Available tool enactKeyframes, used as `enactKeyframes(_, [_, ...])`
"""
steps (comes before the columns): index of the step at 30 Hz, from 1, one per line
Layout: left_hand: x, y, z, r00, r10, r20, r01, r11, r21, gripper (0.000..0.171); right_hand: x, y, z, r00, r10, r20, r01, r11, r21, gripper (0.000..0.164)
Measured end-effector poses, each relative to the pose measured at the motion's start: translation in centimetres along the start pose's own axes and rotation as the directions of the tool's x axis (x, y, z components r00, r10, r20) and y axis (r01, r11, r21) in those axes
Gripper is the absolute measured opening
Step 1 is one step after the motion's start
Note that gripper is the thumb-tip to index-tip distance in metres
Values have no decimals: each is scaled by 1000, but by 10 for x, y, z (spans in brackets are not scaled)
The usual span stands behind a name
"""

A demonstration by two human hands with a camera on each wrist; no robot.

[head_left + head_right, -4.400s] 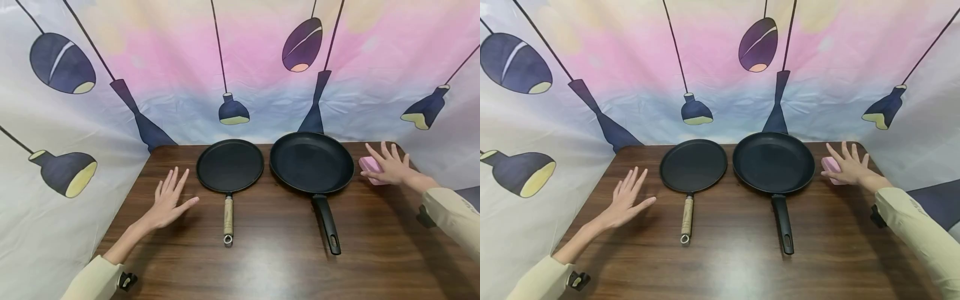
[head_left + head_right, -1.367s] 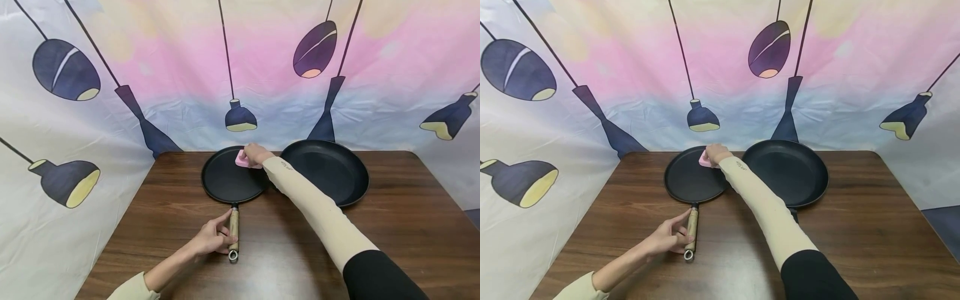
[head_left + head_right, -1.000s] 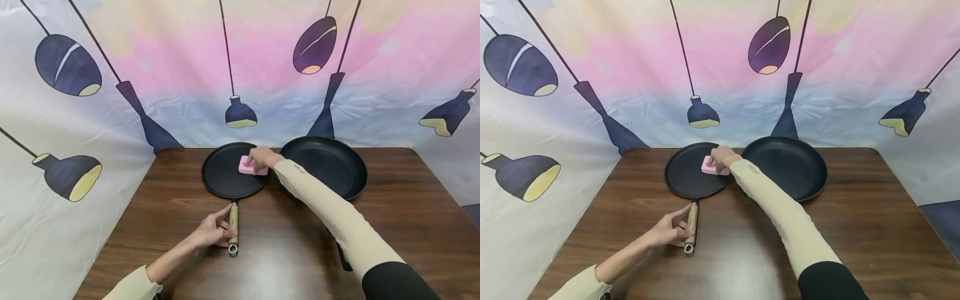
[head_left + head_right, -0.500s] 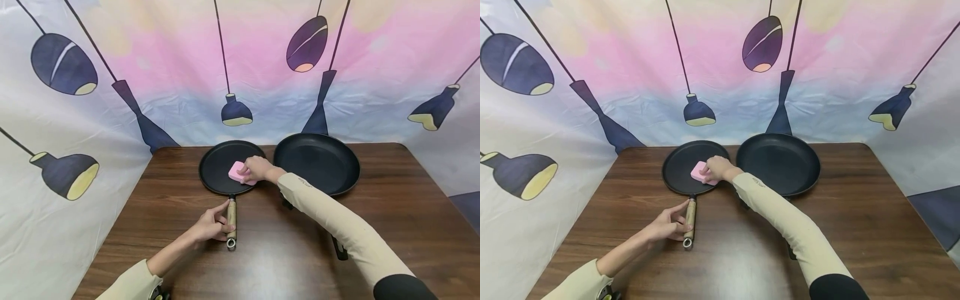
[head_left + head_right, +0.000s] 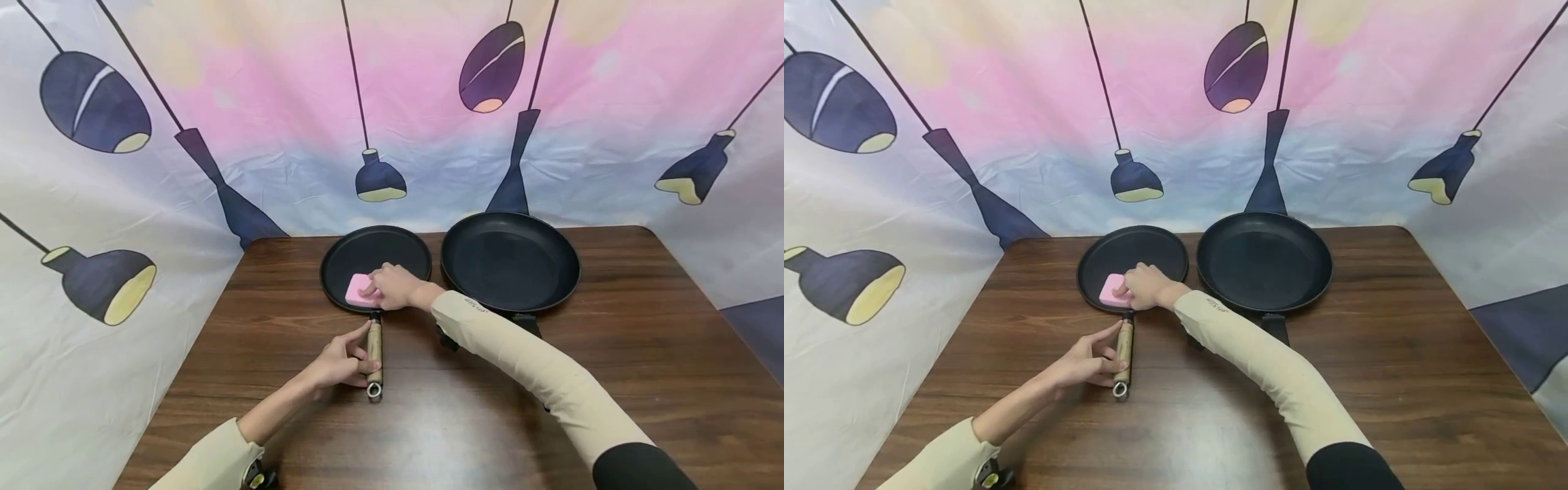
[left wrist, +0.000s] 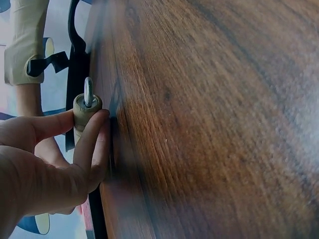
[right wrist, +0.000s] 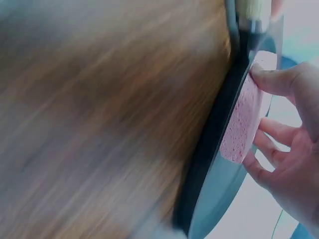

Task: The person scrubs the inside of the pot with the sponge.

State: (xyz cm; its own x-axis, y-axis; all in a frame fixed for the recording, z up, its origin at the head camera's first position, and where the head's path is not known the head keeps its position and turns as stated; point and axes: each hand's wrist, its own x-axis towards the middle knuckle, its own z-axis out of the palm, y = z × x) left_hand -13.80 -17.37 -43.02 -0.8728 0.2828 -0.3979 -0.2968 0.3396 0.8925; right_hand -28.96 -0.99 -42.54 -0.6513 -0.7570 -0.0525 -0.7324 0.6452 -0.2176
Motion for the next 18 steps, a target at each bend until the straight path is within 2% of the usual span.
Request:
enactKeyframes(4, [0,1,-3,1000,-7,5,7,1000,-1,89,16,-8,3,999,-38,-3,38,999,8,40])
enactKeyframes(11, [-1,-3,-7,999,-10,37,12,999,-30,89,47,-10,2,999,-17,29,17,1000,-5,42])
enactKeyframes(18, [-2,-3,-5,998,7,58,-3,998,-65,93,82,-1,0,998,68,5,-68,998,-11,43])
